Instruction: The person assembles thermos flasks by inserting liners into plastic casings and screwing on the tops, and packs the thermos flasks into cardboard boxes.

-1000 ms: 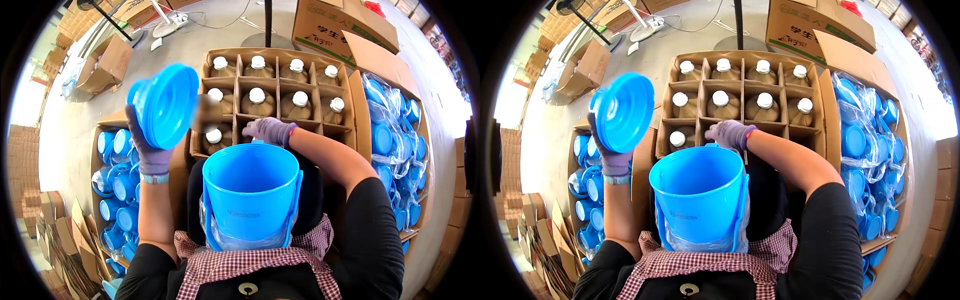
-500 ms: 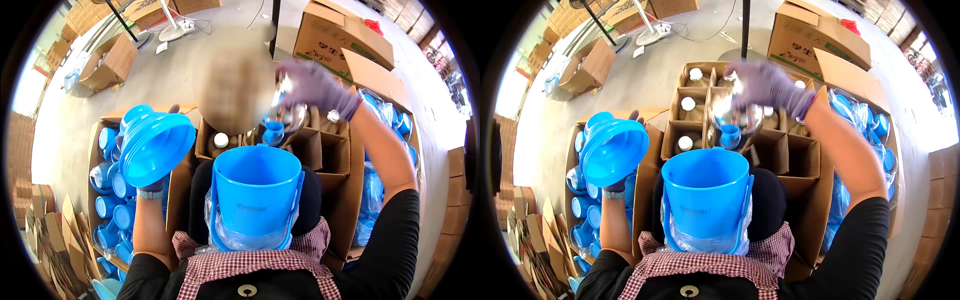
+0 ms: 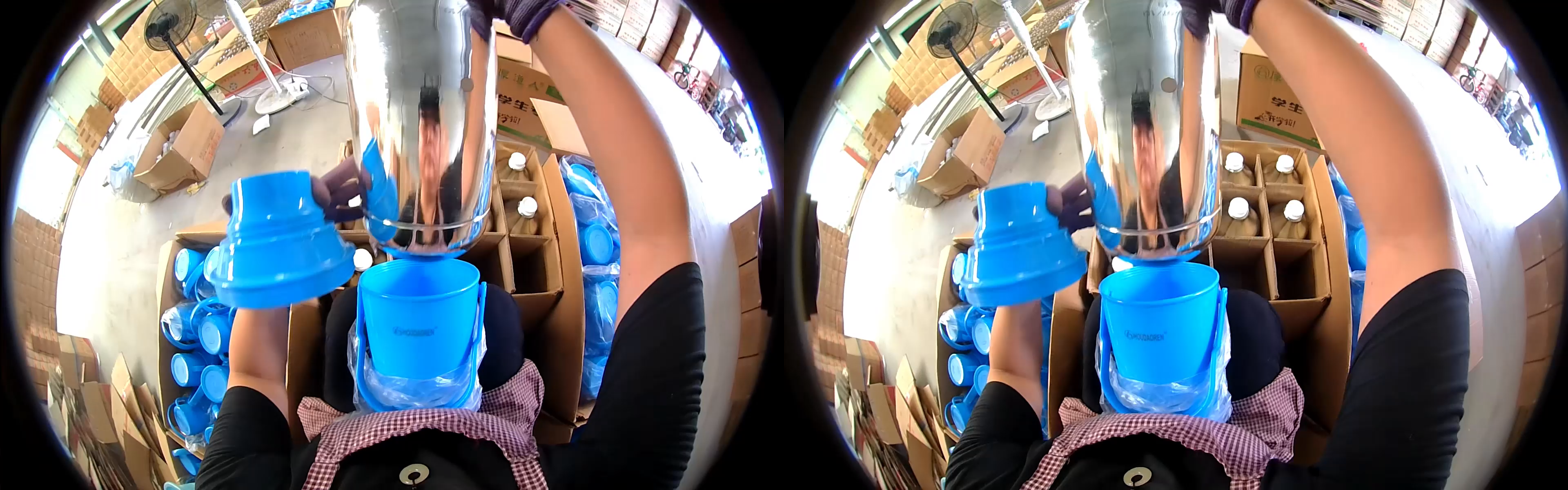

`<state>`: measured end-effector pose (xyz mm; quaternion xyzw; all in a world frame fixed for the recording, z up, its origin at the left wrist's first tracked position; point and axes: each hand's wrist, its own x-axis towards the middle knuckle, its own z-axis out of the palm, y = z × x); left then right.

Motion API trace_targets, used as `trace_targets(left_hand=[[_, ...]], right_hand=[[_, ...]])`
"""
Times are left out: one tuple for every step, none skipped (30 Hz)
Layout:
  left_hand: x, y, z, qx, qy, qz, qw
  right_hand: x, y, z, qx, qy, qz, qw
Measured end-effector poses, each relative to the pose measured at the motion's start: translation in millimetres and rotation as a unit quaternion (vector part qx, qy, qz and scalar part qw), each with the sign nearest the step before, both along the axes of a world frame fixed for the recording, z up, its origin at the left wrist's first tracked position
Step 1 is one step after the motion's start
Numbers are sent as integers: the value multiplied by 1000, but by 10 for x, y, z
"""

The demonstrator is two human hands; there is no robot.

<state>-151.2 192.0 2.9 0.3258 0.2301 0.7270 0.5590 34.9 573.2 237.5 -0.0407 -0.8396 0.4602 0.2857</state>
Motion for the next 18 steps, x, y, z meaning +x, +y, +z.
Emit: trace_targets(left_hand=[[34, -125, -2, -13, 14, 7, 1000], [78, -252, -5, -27, 31, 14, 999], [105, -329, -14, -35, 43, 17, 998], [127, -386, -18, -40, 52, 19, 998], [144, -402, -17, -44, 59, 18, 997], [161, -398, -29, -47, 66, 15, 997], [171, -375, -22, -43, 70, 11, 997], [165, -352, -14, -41, 75, 8, 996], [168, -337, 2, -36, 79, 2, 996], [166, -315, 23, -30, 83, -7, 996], [154, -270, 43, -16, 84, -22, 996], [149, -208, 65, -2, 85, -38, 996], [128, -93, 83, 19, 80, -61, 995], [122, -30, 87, 38, 77, -79, 993], [64, 134, 68, 67, 53, -103, 991], [-2, 307, -9, 96, 14, -123, 988], [-35, 452, -72, 116, -33, -128, 984], [-69, 596, -135, 136, -79, -134, 978]], right_hand=[[-84, 282, -239, 83, 2, 66, 994], [-135, 318, -431, 213, -9, 52, 976], [-156, 139, -535, 339, -18, 38, 940], [-129, -41, -635, 24, -100, -39, 994], [-123, -179, -716, -65, -126, -73, 987], [-184, -160, -852, -22, -140, -62, 988], [-243, -123, -1000, 70, -138, -30, 987], [-267, -152, -1135, 129, -125, -9, 984], [-138, -545, -1039, -86, -325, -106, 936], [-99, -684, -1250, -174, -238, -62, 954], [-30, -795, -1456, -258, -147, -19, 955], [191, -1024, -1400, -220, -183, 1, 958], [223, -1182, -1498, -186, -170, 1, 968], [299, -1306, -1611, -188, -172, 6, 967], [393, -1455, -1710, -192, -176, 11, 965], [513, -1701, -1654, -162, -202, -40, 965], [638, -1943, -1590, -130, -229, -91, 960], [719, -2038, -1891, -6, -151, -143, 978]])
